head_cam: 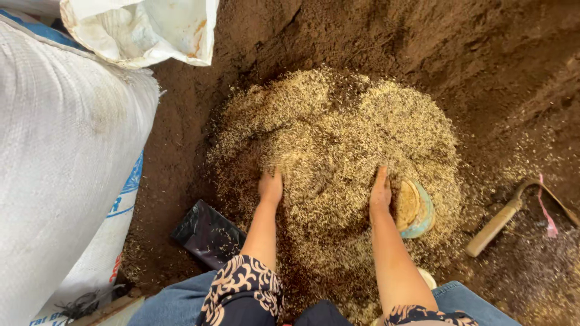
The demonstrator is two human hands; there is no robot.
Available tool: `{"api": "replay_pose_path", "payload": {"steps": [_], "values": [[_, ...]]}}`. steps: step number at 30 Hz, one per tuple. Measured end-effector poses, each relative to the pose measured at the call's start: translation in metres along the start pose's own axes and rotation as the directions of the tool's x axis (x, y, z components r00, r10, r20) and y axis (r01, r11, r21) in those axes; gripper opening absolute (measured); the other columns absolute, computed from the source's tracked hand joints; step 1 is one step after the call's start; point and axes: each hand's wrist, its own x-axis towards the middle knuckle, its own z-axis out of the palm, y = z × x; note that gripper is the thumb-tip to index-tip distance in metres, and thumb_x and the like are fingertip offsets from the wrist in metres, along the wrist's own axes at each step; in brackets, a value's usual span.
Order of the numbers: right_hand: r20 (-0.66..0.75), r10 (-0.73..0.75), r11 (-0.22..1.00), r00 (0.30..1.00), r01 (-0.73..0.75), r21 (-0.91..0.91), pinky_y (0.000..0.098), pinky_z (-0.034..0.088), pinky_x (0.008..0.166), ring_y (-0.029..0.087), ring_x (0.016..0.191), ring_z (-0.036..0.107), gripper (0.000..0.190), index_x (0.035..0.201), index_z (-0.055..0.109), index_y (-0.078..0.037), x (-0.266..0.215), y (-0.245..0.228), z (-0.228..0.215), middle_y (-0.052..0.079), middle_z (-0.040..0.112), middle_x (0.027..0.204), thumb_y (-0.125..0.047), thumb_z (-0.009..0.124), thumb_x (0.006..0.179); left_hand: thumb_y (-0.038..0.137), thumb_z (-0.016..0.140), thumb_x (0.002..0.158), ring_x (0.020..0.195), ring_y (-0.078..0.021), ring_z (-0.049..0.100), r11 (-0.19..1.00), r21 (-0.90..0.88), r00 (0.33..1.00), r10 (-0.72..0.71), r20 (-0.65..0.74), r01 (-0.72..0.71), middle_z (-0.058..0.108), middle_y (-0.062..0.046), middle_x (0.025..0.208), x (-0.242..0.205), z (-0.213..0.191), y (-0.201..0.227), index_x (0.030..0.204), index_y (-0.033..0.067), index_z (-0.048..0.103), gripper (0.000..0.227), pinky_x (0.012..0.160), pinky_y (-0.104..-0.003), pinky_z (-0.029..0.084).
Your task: The person scoops grain from a large pile using a scoop and fills black plastic bags. The person opens each bag, pours the grain in, and sets the filled bag aside.
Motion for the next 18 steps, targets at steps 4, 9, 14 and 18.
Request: {"api": "replay_pose_path", "payload": {"steps": [4, 9, 14, 18], "values": [[0.096, -0.041, 0.988, 0.995, 0.026, 0.150, 0.0556, 0.012, 0.125, 0.031, 0.158, 0.011, 0.101, 0.164, 0.019, -0.024, -0.002, -0.018, 0.004, 0.005, 0.013, 0.171, -0.085, 0.022, 0.084, 0.056, 0.036, 0.102, 0.156, -0.0366, 0.014, 0.975, -0.222, 0.993, 0.055, 0.103, -0.031, 0.015, -0.020, 0.168, -0.022, 0.017, 0.034, 0.160, -0.0019, 0.011, 0.086, 0.126, -0.047, 0.015], [0.155, -0.060, 0.990, 0.986, 0.040, 0.132, 0.0647, 0.008, 0.122, 0.032, 0.157, 0.003, 0.098, 0.164, 0.014, -0.029, -0.035, -0.059, 0.005, 0.004, 0.006, 0.172, -0.084, 0.024, 0.084, 0.050, 0.037, 0.105, 0.158, -0.0363, 0.007, 0.966, -0.206, 0.979, 0.178, 0.102, -0.155, 0.008, -0.021, 0.170, -0.054, 0.033, 0.074, 0.159, -0.0048, 0.011, 0.081, 0.127, -0.047, 0.009], [0.165, -0.153, 0.972, 0.974, 0.118, 0.203, 0.0662, 0.010, 0.119, 0.031, 0.156, 0.009, 0.094, 0.162, 0.019, -0.027, -0.066, -0.102, -0.003, 0.002, 0.013, 0.172, -0.078, 0.021, 0.083, 0.034, 0.044, 0.109, 0.139, -0.0427, 0.036, 0.870, -0.358, 0.898, 0.413, 0.151, -0.340, 0.037, -0.031, 0.150, -0.075, 0.041, 0.099, 0.149, -0.0102, 0.028, 0.061, 0.113, -0.051, 0.032], [0.023, -0.179, 0.982, 0.984, 0.177, 0.062, 0.0566, 0.026, 0.125, 0.034, 0.155, 0.029, 0.095, 0.162, 0.028, -0.012, -0.029, -0.127, -0.009, 0.015, 0.029, 0.169, -0.078, 0.035, 0.094, 0.023, 0.057, 0.104, 0.103, -0.0266, 0.064, 0.443, -0.323, 0.547, 0.707, -0.449, -0.836, 0.068, -0.014, 0.107, -0.031, 0.029, 0.101, 0.103, 0.0004, 0.068, 0.025, 0.094, -0.041, 0.052]]}}
